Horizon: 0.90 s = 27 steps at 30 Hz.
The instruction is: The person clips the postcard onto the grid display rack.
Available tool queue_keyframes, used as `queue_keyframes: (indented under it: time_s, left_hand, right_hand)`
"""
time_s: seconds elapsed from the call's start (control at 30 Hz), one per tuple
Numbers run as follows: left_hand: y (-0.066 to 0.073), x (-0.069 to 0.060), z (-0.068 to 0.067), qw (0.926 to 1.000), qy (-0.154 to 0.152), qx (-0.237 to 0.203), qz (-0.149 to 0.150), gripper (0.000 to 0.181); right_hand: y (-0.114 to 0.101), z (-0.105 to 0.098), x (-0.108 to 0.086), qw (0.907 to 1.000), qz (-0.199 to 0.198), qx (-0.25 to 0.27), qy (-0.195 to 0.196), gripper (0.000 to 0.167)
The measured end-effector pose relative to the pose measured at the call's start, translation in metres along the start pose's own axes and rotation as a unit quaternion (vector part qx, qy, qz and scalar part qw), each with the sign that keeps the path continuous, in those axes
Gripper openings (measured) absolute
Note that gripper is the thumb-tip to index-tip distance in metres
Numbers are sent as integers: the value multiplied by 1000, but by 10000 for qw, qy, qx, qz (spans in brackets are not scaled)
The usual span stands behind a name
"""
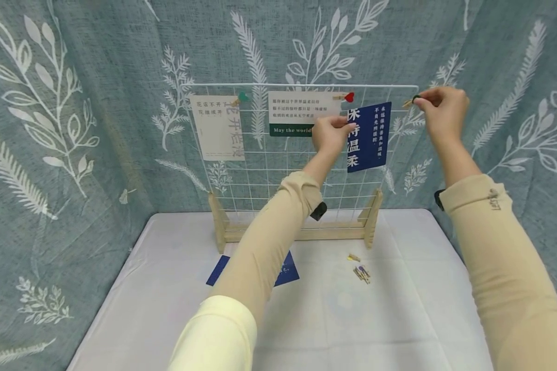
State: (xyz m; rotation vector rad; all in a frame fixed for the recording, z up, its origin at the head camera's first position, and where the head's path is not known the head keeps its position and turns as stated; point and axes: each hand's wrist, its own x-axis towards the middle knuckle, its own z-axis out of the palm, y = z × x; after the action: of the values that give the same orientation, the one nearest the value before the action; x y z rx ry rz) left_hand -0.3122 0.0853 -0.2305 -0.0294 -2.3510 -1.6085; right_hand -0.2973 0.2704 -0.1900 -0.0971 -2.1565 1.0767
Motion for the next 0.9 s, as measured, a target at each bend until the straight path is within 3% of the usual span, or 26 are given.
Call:
queue_keyframes:
  time_s: [0.27, 0.47, 0.67, 0.9]
  left_hand:
    - [4, 0, 4, 9995, 284, 109, -19, 21]
    - [6, 2, 8, 9987, 397, 280, 130, 19]
    - [9, 4, 12, 9974, 630, 307, 138, 16]
    - [9, 4, 14, 9973, 483, 364, 420, 16]
  right_hand:
    - [-1, 5, 2, 9997, 249, 17, 20, 25]
    - [-2, 9, 6, 9974, 402, 573, 158, 16]
    - [-2, 9, 9, 9967, 401, 693, 125, 12]
    - [5, 10, 7, 9973, 388, 623, 28, 9]
